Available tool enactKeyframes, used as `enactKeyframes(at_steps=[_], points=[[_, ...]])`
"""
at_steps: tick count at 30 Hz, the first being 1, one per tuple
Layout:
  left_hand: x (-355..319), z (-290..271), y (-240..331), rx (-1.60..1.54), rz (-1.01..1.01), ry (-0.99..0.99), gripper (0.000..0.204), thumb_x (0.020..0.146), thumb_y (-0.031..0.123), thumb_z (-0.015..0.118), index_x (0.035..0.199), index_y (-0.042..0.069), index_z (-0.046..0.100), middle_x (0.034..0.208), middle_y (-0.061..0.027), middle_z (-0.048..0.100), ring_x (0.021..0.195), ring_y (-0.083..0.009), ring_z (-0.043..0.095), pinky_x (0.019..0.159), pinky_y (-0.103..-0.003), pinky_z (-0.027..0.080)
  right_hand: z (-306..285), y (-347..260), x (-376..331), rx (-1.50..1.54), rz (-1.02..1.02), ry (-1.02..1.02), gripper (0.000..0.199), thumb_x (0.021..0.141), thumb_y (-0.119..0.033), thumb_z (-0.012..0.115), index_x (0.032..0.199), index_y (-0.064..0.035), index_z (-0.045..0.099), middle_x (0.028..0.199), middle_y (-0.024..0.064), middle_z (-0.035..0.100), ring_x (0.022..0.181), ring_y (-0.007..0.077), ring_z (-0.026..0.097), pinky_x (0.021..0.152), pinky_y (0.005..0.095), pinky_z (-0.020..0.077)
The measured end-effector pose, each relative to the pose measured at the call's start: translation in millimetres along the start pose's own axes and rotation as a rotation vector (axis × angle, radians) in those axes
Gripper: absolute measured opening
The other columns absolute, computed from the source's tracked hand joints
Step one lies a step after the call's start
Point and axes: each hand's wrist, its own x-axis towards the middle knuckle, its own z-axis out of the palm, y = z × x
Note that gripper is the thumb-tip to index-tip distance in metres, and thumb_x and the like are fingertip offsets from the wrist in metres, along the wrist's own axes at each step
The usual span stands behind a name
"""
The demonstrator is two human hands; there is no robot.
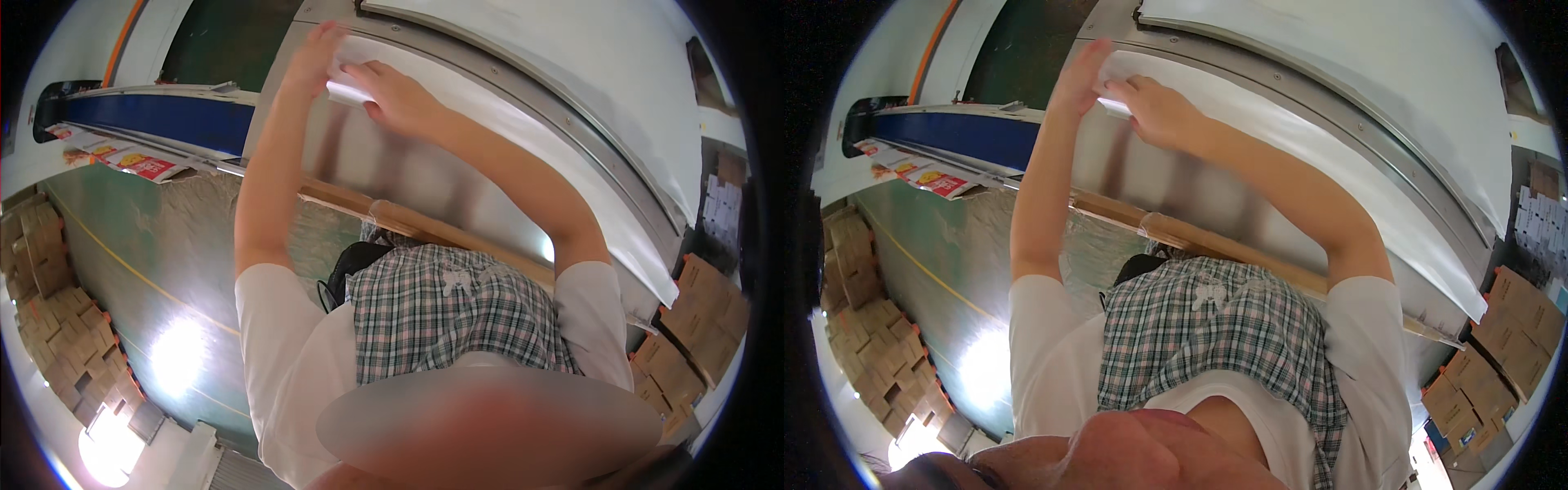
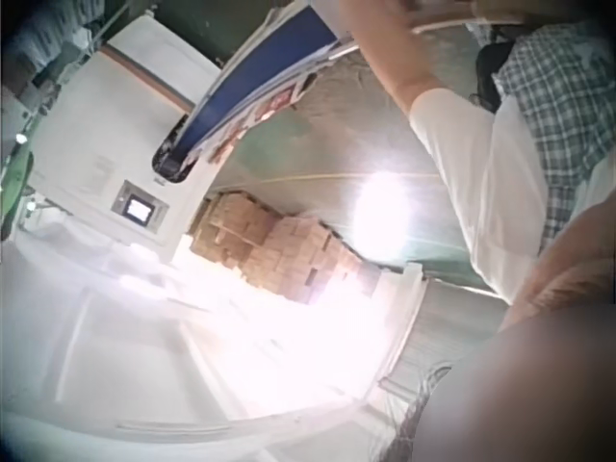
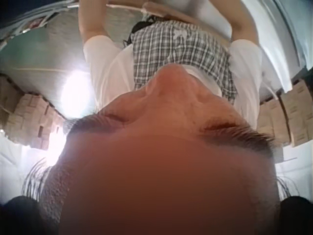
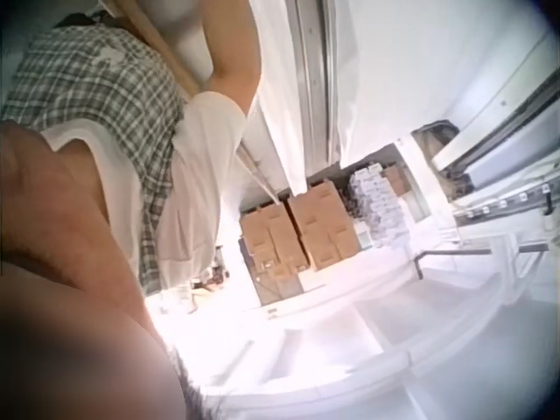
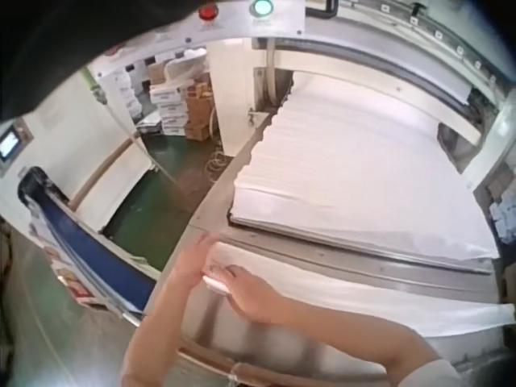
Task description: Operating a paper processing machine to stack, align, and manage large sheets of white paper.
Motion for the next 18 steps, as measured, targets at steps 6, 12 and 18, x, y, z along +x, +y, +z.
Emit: enactKeyframes(at_steps=[6,12,18], points=[[23.0,-22.8,-7.5,0.469,0.200,-0.268,0.038,0.075,0.023,0.065,0.111,0.013,0.056,0.084,-0.0058,0.059,0.070,-0.0147,0.055,0.069,-0.028,0.044,-85.6,10.8,-90.7,0.174,0.144,0.108,0.026,0.076,-0.002,0.056,0.101,-0.0018,0.055,0.103,0.0128,0.055,0.093,0.0270,0.054,0.081,0.0314,0.0437],[19.9,-21.0,9.0,1.236,0.511,-0.028,0.033,0.075,0.026,0.064,0.105,0.016,0.059,0.089,-0.0087,0.059,0.081,-0.0224,0.057,0.073,-0.031,0.045,-134.7,29.3,-225.7,0.029,0.549,0.263,0.021,0.077,-0.001,0.056,0.098,-0.0018,0.057,0.096,0.0103,0.059,0.087,0.0219,0.056,0.077,0.0288,0.0443],[-6.4,68.6,19.4,1.454,0.681,0.011,0.036,0.078,0.048,0.053,0.099,0.020,0.060,0.110,-0.0089,0.054,0.104,-0.0321,0.048,0.086,-0.052,0.035,-128.4,27.7,-290.7,-0.152,0.627,0.459,0.021,0.075,0.001,0.056,0.096,-0.0026,0.058,0.096,0.0113,0.059,0.091,0.0253,0.057,0.080,0.0308,0.0438]])
